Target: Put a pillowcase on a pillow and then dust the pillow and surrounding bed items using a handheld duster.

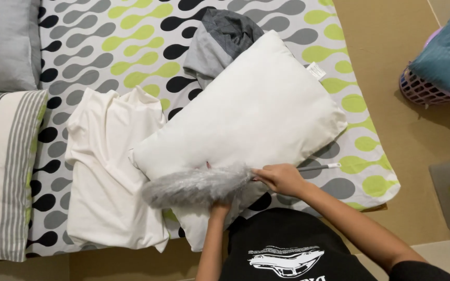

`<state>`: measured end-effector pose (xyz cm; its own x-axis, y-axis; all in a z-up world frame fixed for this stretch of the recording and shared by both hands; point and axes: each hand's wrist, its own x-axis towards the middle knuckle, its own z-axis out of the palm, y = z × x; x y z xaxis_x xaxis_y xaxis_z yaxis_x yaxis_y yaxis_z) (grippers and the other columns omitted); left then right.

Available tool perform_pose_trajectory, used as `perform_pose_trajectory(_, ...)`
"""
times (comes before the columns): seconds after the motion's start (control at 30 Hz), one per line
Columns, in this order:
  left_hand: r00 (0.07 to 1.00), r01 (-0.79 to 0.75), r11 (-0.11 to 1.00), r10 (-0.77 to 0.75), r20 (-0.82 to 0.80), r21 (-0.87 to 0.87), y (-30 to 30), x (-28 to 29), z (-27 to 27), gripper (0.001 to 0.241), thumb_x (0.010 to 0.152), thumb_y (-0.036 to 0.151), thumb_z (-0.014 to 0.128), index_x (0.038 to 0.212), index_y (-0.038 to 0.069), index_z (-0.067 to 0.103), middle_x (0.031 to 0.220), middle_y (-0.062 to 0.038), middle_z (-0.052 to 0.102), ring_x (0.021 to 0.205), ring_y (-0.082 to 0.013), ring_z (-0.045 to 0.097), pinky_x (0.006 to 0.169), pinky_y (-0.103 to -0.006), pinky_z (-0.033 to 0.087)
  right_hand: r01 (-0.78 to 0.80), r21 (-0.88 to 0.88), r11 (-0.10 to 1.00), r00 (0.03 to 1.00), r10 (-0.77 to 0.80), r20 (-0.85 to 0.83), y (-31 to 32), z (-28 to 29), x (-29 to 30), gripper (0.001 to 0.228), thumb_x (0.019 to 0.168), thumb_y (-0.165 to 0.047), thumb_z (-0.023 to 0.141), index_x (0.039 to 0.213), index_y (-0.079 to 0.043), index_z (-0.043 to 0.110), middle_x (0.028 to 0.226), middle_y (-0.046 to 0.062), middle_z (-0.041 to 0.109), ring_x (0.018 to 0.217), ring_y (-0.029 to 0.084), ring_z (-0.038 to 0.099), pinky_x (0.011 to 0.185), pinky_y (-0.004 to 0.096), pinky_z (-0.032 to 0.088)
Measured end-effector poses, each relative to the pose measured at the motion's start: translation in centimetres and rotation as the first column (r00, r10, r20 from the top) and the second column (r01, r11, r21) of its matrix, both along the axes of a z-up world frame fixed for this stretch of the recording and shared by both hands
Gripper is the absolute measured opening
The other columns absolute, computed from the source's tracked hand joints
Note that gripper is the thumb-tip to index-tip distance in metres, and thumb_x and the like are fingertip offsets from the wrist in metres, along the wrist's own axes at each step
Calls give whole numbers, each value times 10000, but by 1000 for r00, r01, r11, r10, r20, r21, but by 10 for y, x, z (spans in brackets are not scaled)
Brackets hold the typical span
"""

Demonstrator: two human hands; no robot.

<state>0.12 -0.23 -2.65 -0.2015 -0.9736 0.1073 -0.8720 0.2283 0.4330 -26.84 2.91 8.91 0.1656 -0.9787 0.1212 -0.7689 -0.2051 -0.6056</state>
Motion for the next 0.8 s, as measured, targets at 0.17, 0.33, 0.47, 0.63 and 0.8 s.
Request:
perform_pose_trajectory(0.17,1000,-12,996,13,-12,86,-7,-2,20,1250,746,726,703,1630,99,81,1673,-278,-63,1522,-509,-112,1149,-703,-44,170,191,967,975,-193,111,-42,-60,-86,398,823,-163,700,1213,-236,730,1044,26,788,794,206,757,712,349,585)
perform_pose_trajectory(0.33,1000,-28,996,28,3,87,-7,-4,18,1303,712,742,745,1631,142,42,1673,-243,-98,1528,-488,-119,1158,-705,-34,891,76,448,441,-892,96,-57,-137,-194,294,1073,-308,606,1122,-60,755,923,235,724,804,381,693,740,468,522)
perform_pose_trajectory(0.47,1000,-24,993,23,9,112,-4,-3,20,1298,720,746,737,1638,140,49,1677,-244,-101,1530,-492,-127,1161,-705,-32,927,-144,347,370,-911,180,-44,-147,-165,313,1086,-236,567,960,21,693,888,251,692,790,440,644,733,488,502)
perform_pose_trajectory(0.63,1000,-12,995,11,5,99,-3,-3,19,1289,737,738,731,1638,110,58,1677,-263,-94,1526,-509,-128,1153,-721,-40,511,22,859,803,-487,343,10,-79,-11,130,972,-115,602,1029,-3,634,786,180,660,628,292,633,584,410,494)
perform_pose_trajectory(0.8,997,31,1000,-30,68,-7,3,16,-68,1284,771,755,724,1615,57,52,1644,-298,-114,1502,-550,-152,1129,-741,-46,129,-42,991,978,-120,173,42,-57,0,189,829,-60,647,1010,-82,694,792,131,678,696,324,668,612,408,522)
